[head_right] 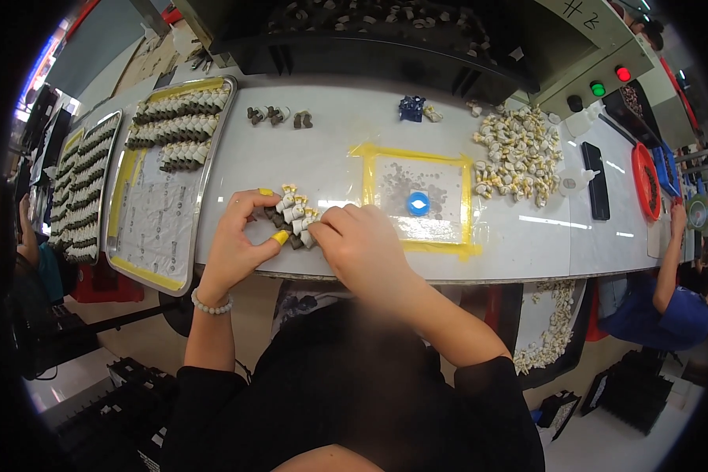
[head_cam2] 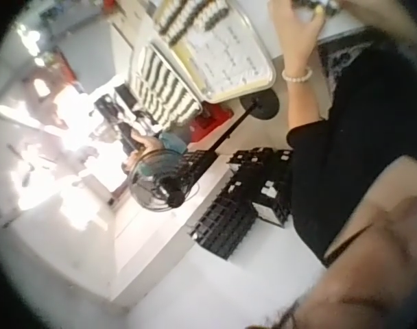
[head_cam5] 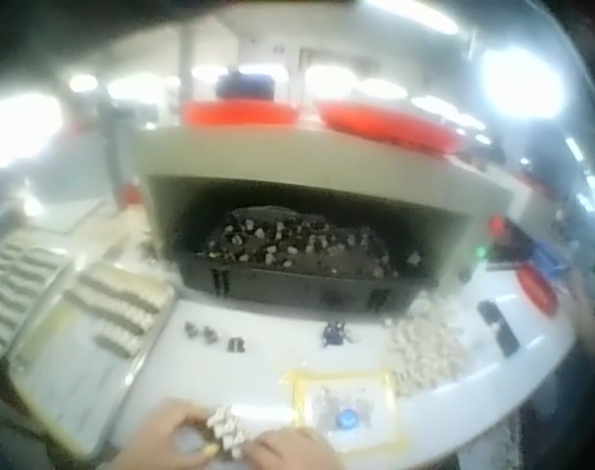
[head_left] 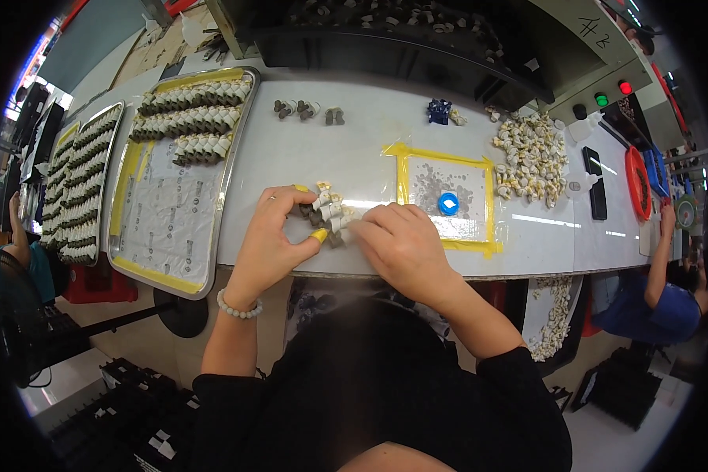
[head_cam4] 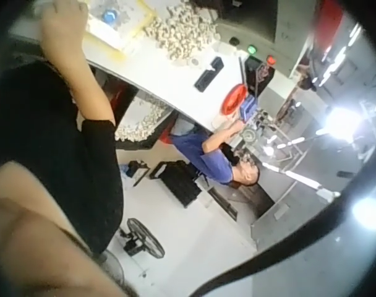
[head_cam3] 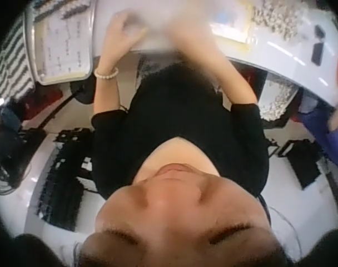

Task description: The person assembles figurines by dipping figurine components into glue and attaching them to figurine bodies by hand. The person also gathers additional components from a bin beneath the workstation onto the table.

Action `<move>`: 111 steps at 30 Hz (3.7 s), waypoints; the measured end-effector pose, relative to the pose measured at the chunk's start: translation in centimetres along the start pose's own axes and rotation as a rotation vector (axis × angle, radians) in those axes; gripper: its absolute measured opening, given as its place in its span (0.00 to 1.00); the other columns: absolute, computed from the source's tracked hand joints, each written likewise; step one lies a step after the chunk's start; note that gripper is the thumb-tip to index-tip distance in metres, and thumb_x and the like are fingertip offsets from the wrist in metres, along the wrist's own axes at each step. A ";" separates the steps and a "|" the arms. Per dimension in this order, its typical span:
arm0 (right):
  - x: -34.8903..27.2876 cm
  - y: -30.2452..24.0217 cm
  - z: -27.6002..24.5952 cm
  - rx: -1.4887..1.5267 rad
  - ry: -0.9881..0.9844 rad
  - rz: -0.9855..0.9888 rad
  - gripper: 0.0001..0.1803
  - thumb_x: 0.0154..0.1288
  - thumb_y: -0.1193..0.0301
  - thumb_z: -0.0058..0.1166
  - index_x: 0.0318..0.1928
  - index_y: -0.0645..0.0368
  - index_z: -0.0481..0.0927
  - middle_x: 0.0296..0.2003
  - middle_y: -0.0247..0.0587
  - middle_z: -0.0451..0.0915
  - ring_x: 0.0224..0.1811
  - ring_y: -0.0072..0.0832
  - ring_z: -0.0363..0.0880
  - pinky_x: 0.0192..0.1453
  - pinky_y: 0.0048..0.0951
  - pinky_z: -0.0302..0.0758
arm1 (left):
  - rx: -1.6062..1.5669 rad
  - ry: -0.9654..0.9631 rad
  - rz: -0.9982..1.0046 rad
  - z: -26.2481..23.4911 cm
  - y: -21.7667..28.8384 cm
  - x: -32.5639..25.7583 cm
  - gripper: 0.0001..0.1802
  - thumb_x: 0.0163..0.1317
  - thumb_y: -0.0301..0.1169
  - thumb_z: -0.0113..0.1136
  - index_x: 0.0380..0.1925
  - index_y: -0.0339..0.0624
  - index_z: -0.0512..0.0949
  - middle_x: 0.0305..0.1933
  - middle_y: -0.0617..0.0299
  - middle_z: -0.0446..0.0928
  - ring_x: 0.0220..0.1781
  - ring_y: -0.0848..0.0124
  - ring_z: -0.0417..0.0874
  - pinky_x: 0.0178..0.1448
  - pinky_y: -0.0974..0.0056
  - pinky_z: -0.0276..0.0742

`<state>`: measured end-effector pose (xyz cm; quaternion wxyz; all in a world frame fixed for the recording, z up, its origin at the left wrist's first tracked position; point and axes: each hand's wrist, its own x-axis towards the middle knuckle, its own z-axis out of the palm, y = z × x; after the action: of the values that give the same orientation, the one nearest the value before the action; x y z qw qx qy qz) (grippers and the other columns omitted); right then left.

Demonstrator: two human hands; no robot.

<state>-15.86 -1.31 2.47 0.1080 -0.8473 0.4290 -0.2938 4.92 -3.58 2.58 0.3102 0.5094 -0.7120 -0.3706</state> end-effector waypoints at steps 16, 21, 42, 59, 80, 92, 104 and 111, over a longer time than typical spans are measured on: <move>-0.8 1.3 1.1 0.197 0.086 0.012 0.14 0.46 0.79 0.60 0.37 0.56 0.82 0.31 0.36 0.77 0.34 0.35 0.76 0.37 0.32 0.72 | 0.319 0.116 0.184 2.9 0.6 -0.5 0.30 0.35 0.31 0.69 0.43 0.40 0.69 0.46 0.53 0.69 0.55 0.54 0.67 0.58 0.53 0.62; -0.9 1.1 1.5 0.201 0.090 0.022 0.15 0.49 0.80 0.60 0.41 0.57 0.81 0.33 0.39 0.77 0.34 0.34 0.76 0.37 0.31 0.73 | 0.348 0.167 0.218 3.6 -0.4 -0.6 0.30 0.33 0.30 0.68 0.42 0.42 0.70 0.45 0.53 0.69 0.53 0.52 0.67 0.57 0.53 0.62; -1.7 1.3 0.6 0.469 0.060 0.207 0.16 0.52 0.82 0.55 0.44 0.62 0.79 0.35 0.45 0.78 0.37 0.40 0.77 0.42 0.32 0.74 | 0.569 0.616 -0.288 -17.1 -10.7 2.6 0.25 0.41 0.36 0.65 0.40 0.39 0.71 0.41 0.52 0.74 0.48 0.57 0.71 0.52 0.58 0.68; -1.8 1.7 0.5 0.381 0.073 0.142 0.12 0.55 0.80 0.57 0.42 0.63 0.80 0.33 0.42 0.78 0.33 0.33 0.78 0.37 0.26 0.74 | 0.593 0.414 -0.258 -15.6 -10.7 3.2 0.18 0.57 0.37 0.56 0.43 0.38 0.70 0.44 0.48 0.74 0.48 0.53 0.72 0.53 0.55 0.67; -8.5 5.6 -7.2 0.137 0.406 0.255 0.12 0.52 0.84 0.56 0.39 0.65 0.81 0.33 0.44 0.78 0.34 0.34 0.78 0.37 0.28 0.74 | 0.905 0.072 0.304 2.4 -0.6 13.0 0.19 0.55 0.40 0.56 0.44 0.43 0.74 0.52 0.50 0.69 0.52 0.57 0.69 0.46 0.52 0.67; -6.8 10.8 -15.5 -0.092 0.454 0.343 0.12 0.54 0.81 0.56 0.42 0.64 0.80 0.38 0.44 0.78 0.40 0.37 0.78 0.45 0.30 0.74 | 0.808 0.134 0.601 -0.1 5.5 12.8 0.25 0.48 0.35 0.63 0.46 0.36 0.72 0.54 0.46 0.68 0.58 0.53 0.67 0.56 0.54 0.64; 5.3 22.2 -15.6 -0.554 -0.080 0.128 0.15 0.41 0.70 0.67 0.33 0.57 0.79 0.30 0.37 0.77 0.41 0.36 0.75 0.48 0.35 0.67 | 0.956 0.067 0.469 -4.6 2.0 21.8 0.23 0.33 0.29 0.73 0.34 0.40 0.75 0.45 0.56 0.70 0.49 0.58 0.71 0.47 0.58 0.73; 2.7 21.2 -13.9 -0.602 0.049 0.003 0.09 0.43 0.74 0.55 0.31 0.54 0.79 0.28 0.35 0.75 0.38 0.34 0.74 0.43 0.34 0.65 | 0.965 0.164 0.638 -3.8 -0.1 18.8 0.22 0.32 0.27 0.71 0.32 0.42 0.74 0.44 0.59 0.70 0.48 0.60 0.70 0.43 0.58 0.68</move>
<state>-36.94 -15.41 5.53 -0.1582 -0.8334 0.5004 -0.1736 2.63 -22.37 5.75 0.1935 0.3804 -0.8922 0.1480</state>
